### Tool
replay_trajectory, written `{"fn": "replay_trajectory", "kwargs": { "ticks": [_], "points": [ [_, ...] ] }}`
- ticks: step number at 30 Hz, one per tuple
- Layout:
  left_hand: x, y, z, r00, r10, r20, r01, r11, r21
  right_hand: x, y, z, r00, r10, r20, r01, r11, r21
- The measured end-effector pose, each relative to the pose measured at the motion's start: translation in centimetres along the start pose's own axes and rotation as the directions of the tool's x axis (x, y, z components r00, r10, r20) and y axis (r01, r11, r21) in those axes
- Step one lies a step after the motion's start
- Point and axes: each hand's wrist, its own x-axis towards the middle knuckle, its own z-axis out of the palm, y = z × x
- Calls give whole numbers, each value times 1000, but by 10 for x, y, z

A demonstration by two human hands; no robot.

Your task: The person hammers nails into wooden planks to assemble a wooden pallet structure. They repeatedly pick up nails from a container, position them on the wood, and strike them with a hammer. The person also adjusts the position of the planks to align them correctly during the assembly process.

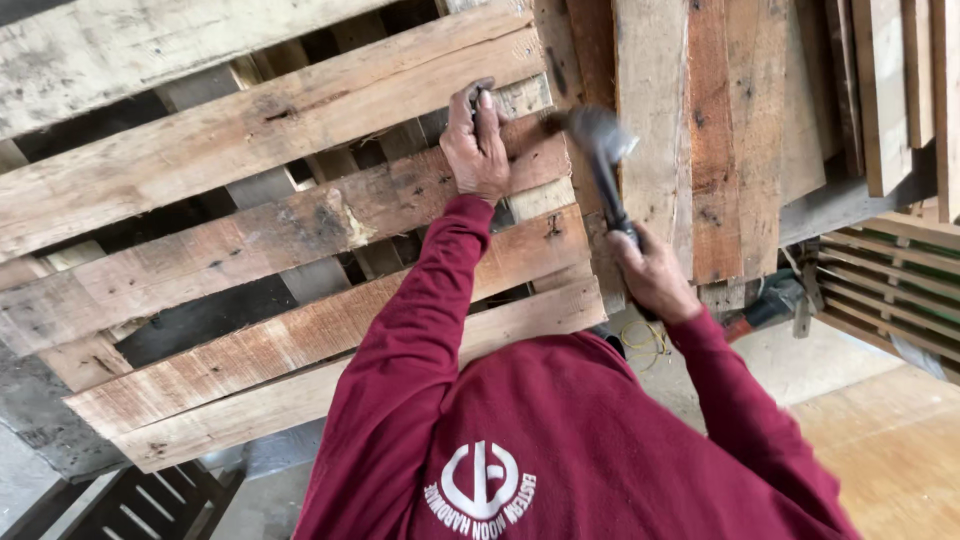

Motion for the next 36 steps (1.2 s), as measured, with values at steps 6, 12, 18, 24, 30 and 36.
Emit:
{"fn": "replay_trajectory", "kwargs": {
  "ticks": [6,12,18,24,30,36],
  "points": [
    [-5,6,0,993,-64,101,93,947,-307,-31,-29,-5,961,-166,-223,229,927,298],
    [-17,-6,-19,959,-175,224,277,751,-599,-13,-27,17,983,127,132,-161,941,297],
    [-39,1,-14,966,63,252,-61,998,-12,-36,12,18,995,-98,-37,104,952,288],
    [-56,-4,-4,952,73,296,-156,950,269,-67,44,35,996,81,-27,-70,958,277],
    [-55,-14,6,859,225,460,-402,853,332,-79,31,30,991,129,-37,-94,862,498],
    [-60,-4,2,856,220,467,-381,879,285,-76,19,23,997,-63,-54,80,917,391]
  ]
}}
